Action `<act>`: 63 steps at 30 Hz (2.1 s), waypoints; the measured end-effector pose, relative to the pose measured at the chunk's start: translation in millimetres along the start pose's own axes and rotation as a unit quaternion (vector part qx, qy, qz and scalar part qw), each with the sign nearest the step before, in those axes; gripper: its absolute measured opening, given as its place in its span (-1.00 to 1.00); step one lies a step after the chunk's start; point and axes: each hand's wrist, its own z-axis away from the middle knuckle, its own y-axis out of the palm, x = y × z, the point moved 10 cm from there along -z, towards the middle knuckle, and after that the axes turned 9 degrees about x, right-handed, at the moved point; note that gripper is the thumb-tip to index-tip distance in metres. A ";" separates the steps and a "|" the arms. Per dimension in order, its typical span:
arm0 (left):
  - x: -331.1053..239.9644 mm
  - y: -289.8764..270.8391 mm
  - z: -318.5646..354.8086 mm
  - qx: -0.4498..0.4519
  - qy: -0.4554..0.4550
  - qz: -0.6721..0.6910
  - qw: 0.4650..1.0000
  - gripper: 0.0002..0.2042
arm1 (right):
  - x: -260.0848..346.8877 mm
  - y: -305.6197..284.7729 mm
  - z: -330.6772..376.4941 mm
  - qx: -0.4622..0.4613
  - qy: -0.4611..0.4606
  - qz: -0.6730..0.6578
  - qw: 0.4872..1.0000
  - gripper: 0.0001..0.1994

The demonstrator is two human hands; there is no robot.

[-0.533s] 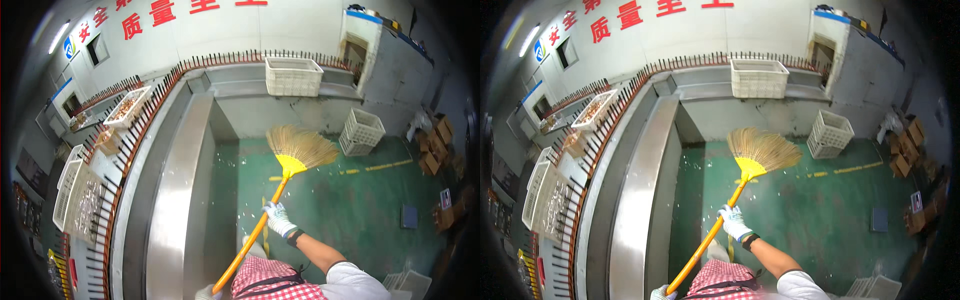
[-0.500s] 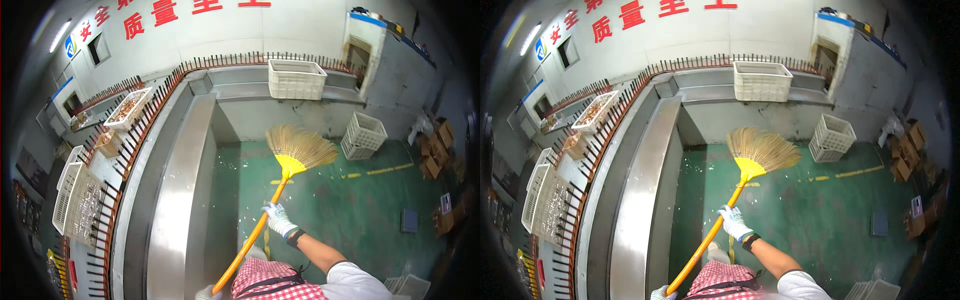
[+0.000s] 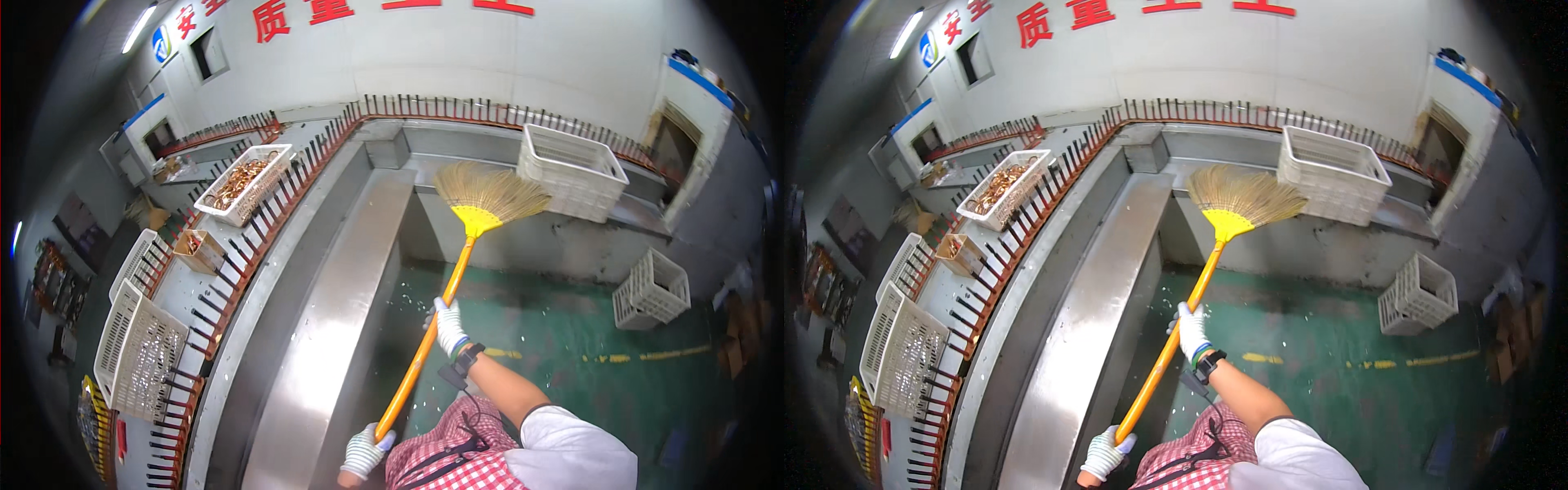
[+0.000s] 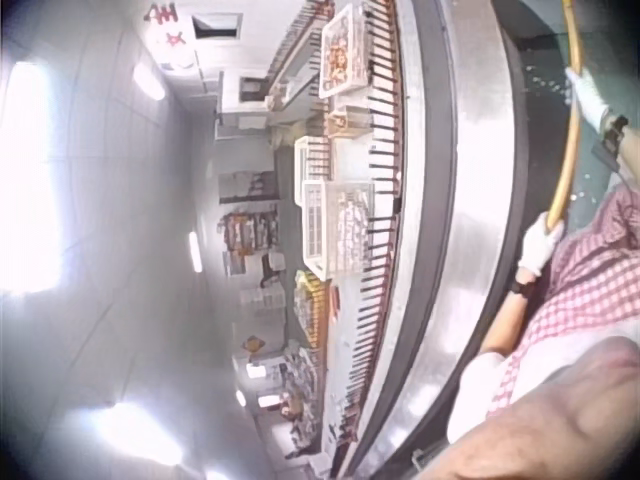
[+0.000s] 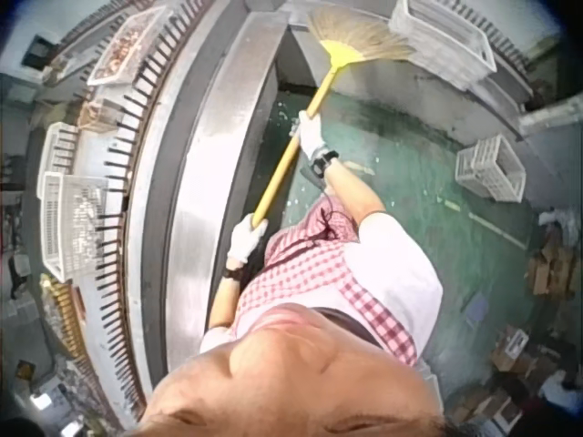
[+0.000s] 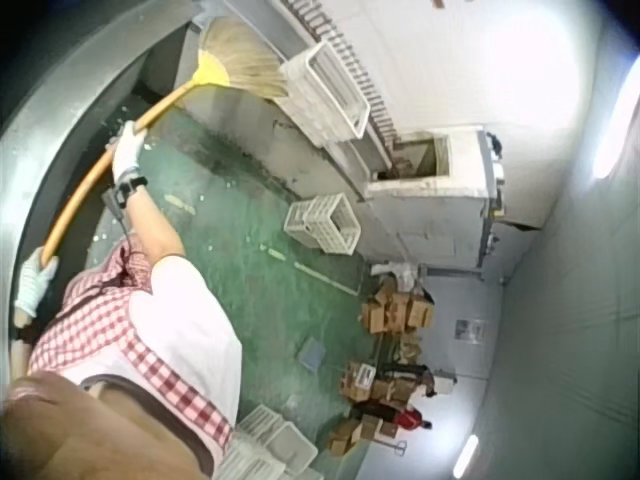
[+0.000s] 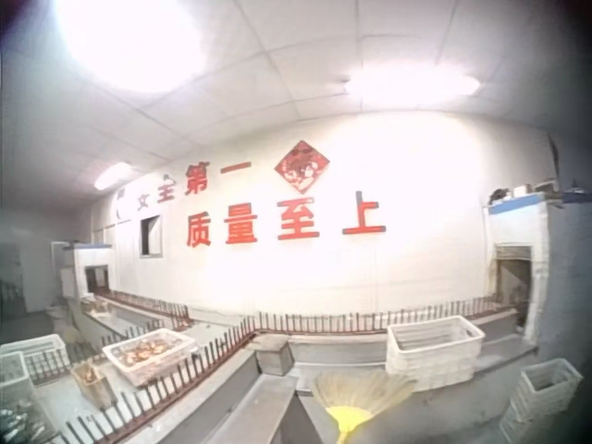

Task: The recorder uses a broom and dustpan to sweep debris off a long metal industrial machine and the surrounding floor.

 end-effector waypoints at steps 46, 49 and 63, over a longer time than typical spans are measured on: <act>-262.6 225.9 173.0 -0.333 -0.325 0.726 0.506 -0.77 | -186.5 17.6 196.2 0.438 0.403 0.315 0.739 -0.70; -273.9 244.8 185.0 -0.310 -0.309 0.739 0.512 -0.71 | -163.6 11.6 203.3 0.475 0.424 0.184 0.749 -0.71; -220.0 152.5 -87.1 -0.079 -0.138 0.617 0.771 -0.46 | -82.8 -41.9 -175.0 0.309 0.219 0.238 0.894 -0.76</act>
